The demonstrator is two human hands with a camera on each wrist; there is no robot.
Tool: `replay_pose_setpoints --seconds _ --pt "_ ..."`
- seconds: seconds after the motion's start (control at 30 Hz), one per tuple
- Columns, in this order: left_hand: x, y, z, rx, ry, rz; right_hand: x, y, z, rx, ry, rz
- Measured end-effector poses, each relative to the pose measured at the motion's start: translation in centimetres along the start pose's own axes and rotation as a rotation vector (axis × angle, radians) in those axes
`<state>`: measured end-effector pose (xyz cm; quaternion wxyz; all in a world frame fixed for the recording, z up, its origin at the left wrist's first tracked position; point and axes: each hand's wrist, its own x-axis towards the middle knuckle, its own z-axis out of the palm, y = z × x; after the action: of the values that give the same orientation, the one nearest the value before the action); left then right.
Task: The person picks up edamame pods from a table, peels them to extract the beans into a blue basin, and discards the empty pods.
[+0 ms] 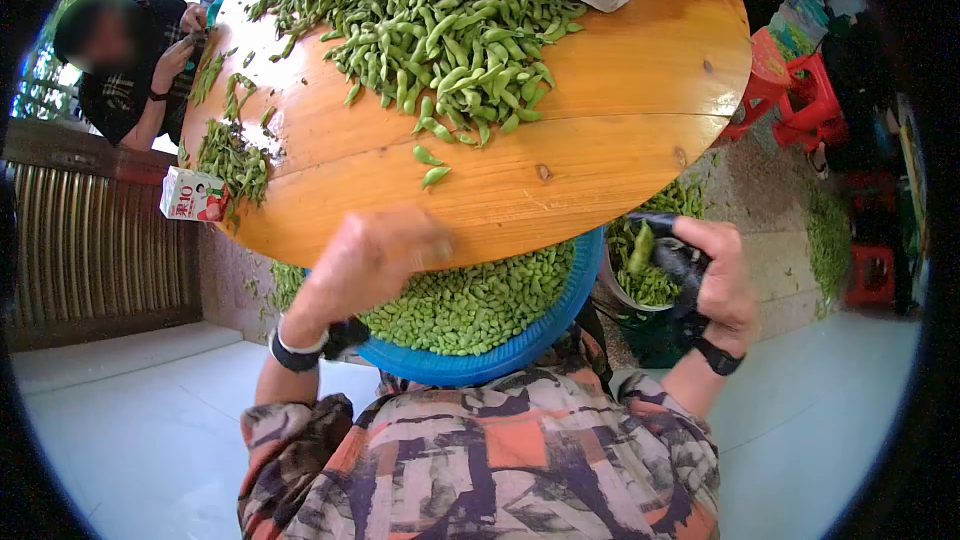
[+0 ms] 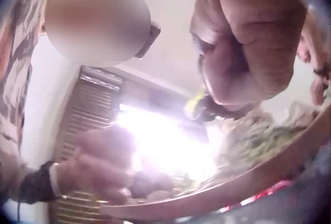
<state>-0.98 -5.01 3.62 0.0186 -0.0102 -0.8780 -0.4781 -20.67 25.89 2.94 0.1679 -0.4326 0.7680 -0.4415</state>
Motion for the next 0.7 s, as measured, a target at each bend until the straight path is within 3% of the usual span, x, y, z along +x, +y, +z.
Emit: replay_pose_setpoints --seconds 0.03,0.1,0.13,0.2,0.3,0.33,0.37,0.43,0.47,0.53,0.57,0.67,0.7 --pt "0.6 -0.7 -0.7 0.231 0.16 -0.016 -1.2 1.0 -0.8 -0.001 -0.001 -0.003" --pt "2.6 -1.9 -2.0 0.332 0.228 0.0 -3.2 2.5 -1.6 -0.636 0.286 0.053" --pt "3.5 -2.4 -2.5 0.431 0.293 0.015 -2.9 2.2 -1.7 -0.636 0.288 0.051" --pt "4.6 -3.6 -2.5 0.467 0.296 0.028 -1.9 1.1 -1.6 -0.366 0.276 0.298" --pt "5.2 -4.6 -2.2 0.521 0.312 0.068 -0.9 -0.3 -0.4 -0.192 0.161 0.234" --pt "5.3 -4.6 -2.1 0.537 0.329 0.097 -0.5 -0.5 0.8 -0.152 0.217 0.074" --pt "5.3 -4.2 -2.1 0.538 0.324 0.1 0.3 -1.4 1.7 -0.024 0.177 0.121" --pt "4.7 -2.8 -1.9 0.057 0.247 -0.236 2.0 -3.8 3.9 0.262 0.066 0.311" --pt "4.4 -2.3 -1.5 0.057 0.238 -0.232 2.9 -3.2 6.0 0.324 0.088 0.152" --pt "3.4 -1.5 -0.4 -0.368 0.259 -0.255 4.0 -4.2 8.7 0.52 -0.004 0.262" --pt "3.0 -1.1 0.3 -0.368 0.256 -0.259 4.3 -4.5 9.5 0.673 -0.089 0.358" --pt "2.1 -0.5 2.8 -0.742 0.37 -0.205 5.1 -5.3 11.2 0.912 -0.112 0.358" --pt "2.0 -0.3 3.2 -0.744 0.371 -0.208 5.2 -5.4 11.5 1.012 -0.099 0.358"
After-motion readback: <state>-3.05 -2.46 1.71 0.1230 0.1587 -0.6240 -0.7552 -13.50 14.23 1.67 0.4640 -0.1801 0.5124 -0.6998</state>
